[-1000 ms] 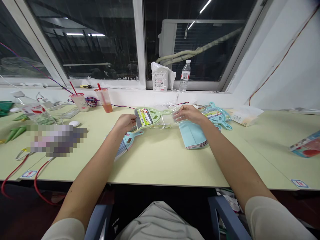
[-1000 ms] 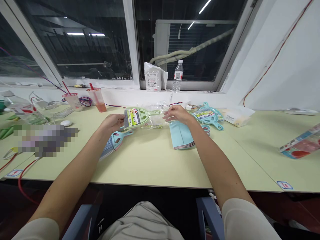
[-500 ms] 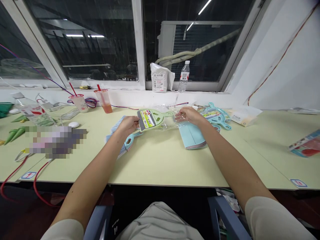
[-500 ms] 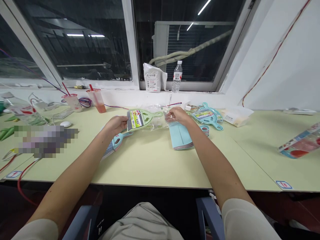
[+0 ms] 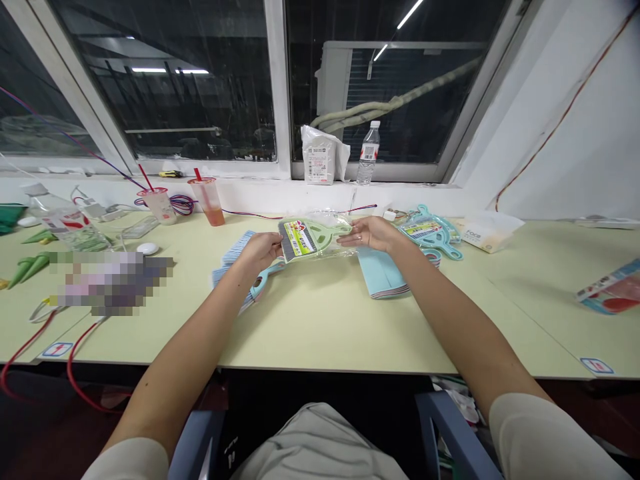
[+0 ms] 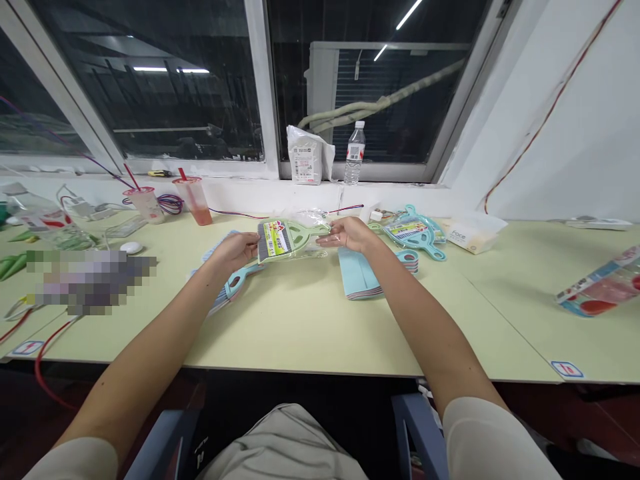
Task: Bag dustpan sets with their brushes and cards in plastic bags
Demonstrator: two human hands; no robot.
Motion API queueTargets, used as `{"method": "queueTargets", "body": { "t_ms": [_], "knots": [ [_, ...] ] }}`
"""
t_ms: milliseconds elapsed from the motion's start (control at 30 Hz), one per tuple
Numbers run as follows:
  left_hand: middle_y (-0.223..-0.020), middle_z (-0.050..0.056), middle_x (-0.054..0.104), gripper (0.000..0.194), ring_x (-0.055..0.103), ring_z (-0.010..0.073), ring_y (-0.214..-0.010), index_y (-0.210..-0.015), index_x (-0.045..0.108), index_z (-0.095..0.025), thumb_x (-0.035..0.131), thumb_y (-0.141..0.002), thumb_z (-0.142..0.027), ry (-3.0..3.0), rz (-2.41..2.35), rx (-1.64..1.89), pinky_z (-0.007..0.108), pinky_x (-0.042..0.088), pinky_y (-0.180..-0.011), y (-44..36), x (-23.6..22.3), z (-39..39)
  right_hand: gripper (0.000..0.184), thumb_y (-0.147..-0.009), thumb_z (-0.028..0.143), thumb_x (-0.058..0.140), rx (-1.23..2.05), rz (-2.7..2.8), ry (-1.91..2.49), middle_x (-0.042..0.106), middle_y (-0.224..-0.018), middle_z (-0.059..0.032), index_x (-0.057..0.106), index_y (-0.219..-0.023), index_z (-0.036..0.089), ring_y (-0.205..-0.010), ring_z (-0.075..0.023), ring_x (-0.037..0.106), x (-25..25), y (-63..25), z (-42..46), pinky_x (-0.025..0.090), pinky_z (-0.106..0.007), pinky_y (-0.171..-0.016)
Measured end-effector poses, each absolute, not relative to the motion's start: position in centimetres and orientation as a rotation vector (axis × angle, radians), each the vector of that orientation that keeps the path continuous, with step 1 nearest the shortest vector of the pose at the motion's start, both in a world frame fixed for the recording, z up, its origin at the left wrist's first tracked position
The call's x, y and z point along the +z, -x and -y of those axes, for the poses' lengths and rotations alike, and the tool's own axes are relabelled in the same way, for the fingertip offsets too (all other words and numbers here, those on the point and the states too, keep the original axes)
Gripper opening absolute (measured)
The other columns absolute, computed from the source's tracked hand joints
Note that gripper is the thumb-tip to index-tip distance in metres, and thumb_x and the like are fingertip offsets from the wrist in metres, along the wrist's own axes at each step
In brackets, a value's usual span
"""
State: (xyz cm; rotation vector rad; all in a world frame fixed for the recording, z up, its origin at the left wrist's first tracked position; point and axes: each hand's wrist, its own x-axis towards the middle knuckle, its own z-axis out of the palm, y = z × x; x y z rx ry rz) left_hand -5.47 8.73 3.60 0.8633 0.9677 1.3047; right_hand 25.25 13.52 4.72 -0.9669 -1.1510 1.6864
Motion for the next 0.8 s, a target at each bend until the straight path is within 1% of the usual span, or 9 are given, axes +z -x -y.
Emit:
{"method": "queueTargets", "body": {
  "t_ms": [67, 167, 233, 300, 400, 467, 567, 633, 800],
  "knots": [
    [-0.084, 0.016, 0.073, 0.021, 0.073, 0.0222, -0.081, -0.094, 0.066, -0.004, 0.055, -0.079, 0.005, -0.854, -0.968, 1.311, 0.034, 0.062, -0.079, 5.5, 3.4, -8.9, 0.015, -0.080, 0.001, 0.053, 1.708, 1.142, 0.982, 0.066, -0.069, -0.0080, 0.055, -0.086, 0.016, -0.081, -0.0297, 0.076, 4.6, -25.3, -13.5, 0.061, -0.053, -0.087],
    [-0.082, 0.015, 0.072, 0.021, 0.073, 0.0237, -0.082, -0.092, 0.066, -0.005, 0.060, -0.075, 0.006, -0.852, -0.951, 1.316, 0.035, 0.062, -0.078, 5.5, 2.9, -9.2, 0.014, -0.084, 0.002, 0.056, 1.738, 1.137, 0.973, 0.070, -0.078, -0.0113, 0.058, -0.088, 0.015, -0.084, -0.0278, 0.075, 4.2, -25.0, -13.6, 0.062, -0.050, -0.088],
    [-0.079, 0.014, 0.071, 0.021, 0.073, 0.0242, -0.081, -0.089, 0.067, -0.006, 0.064, -0.071, 0.006, -0.857, -0.949, 1.329, 0.036, 0.061, -0.077, 5.4, 2.5, -9.4, 0.015, -0.085, 0.001, 0.057, 1.735, 1.140, 0.957, 0.070, -0.079, -0.0103, 0.060, -0.091, 0.014, -0.082, -0.0254, 0.074, 4.1, -24.7, -13.6, 0.062, -0.050, -0.090],
    [-0.077, 0.013, 0.070, 0.019, 0.072, 0.0229, -0.077, -0.085, 0.067, -0.006, 0.066, -0.070, 0.005, -0.876, -0.967, 1.339, 0.034, 0.060, -0.075, 5.3, 2.2, -9.5, 0.019, -0.084, -0.003, 0.056, 1.720, 1.144, 0.949, 0.069, -0.079, -0.0081, 0.061, -0.091, 0.014, -0.079, -0.0229, 0.072, 3.9, -24.5, -13.6, 0.061, -0.051, -0.093],
    [-0.073, 0.010, 0.067, 0.013, 0.068, 0.0183, -0.069, -0.079, 0.067, -0.008, 0.065, -0.072, 0.003, -0.913, -1.017, 1.326, 0.029, 0.057, -0.067, 5.2, 2.2, -9.4, 0.021, -0.084, -0.006, 0.057, 1.701, 1.127, 0.942, 0.065, -0.074, -0.0043, 0.060, -0.087, 0.015, -0.076, -0.0205, 0.070, 3.7, -24.5, -13.7, 0.061, -0.052, -0.095],
    [-0.074, 0.009, 0.067, 0.011, 0.067, 0.0175, -0.068, -0.079, 0.066, -0.009, 0.063, -0.076, 0.000, -0.914, -1.027, 1.293, 0.028, 0.057, -0.064, 5.2, 2.5, -9.1, 0.023, -0.085, -0.007, 0.056, 1.700, 1.107, 0.937, 0.062, -0.073, -0.0032, 0.058, -0.085, 0.016, -0.076, -0.0194, 0.070, 3.5, -24.6, -13.9, 0.061, -0.052, -0.096],
    [-0.082, 0.011, 0.070, 0.010, 0.069, 0.0206, -0.072, -0.088, 0.066, -0.012, 0.060, -0.084, -0.006, -0.863, -0.959, 1.196, 0.034, 0.060, -0.067, 5.1, 3.2, -8.6, 0.024, -0.086, -0.007, 0.054, 1.685, 1.084, 0.941, 0.062, -0.075, -0.0030, 0.057, -0.083, 0.017, -0.075, -0.0174, 0.069, 3.3, -24.8, -14.1, 0.062, -0.047, -0.095],
    [-0.087, 0.012, 0.071, 0.012, 0.070, 0.0217, -0.075, -0.093, 0.066, -0.012, 0.057, -0.087, -0.006, -0.835, -0.897, 1.144, 0.037, 0.061, -0.070, 5.0, 3.7, -8.2, 0.024, -0.087, -0.006, 0.055, 1.669, 1.081, 0.952, 0.062, -0.074, -0.0028, 0.057, -0.083, 0.017, -0.074, -0.0170, 0.070, 3.2, -25.0, -14.3, 0.063, -0.045, -0.093],
    [-0.089, 0.013, 0.073, 0.014, 0.071, 0.0207, -0.077, -0.090, 0.065, -0.012, 0.055, -0.087, -0.002, -0.831, -0.882, 1.132, 0.035, 0.061, -0.073, 4.7, 3.8, -8.1, 0.018, -0.088, -0.002, 0.058, 1.682, 1.156, 0.941, 0.064, -0.074, -0.0040, 0.060, -0.085, 0.016, -0.078, -0.0210, 0.073, 3.3, -25.3, -14.3, 0.064, -0.049, -0.092]
  ]
}}
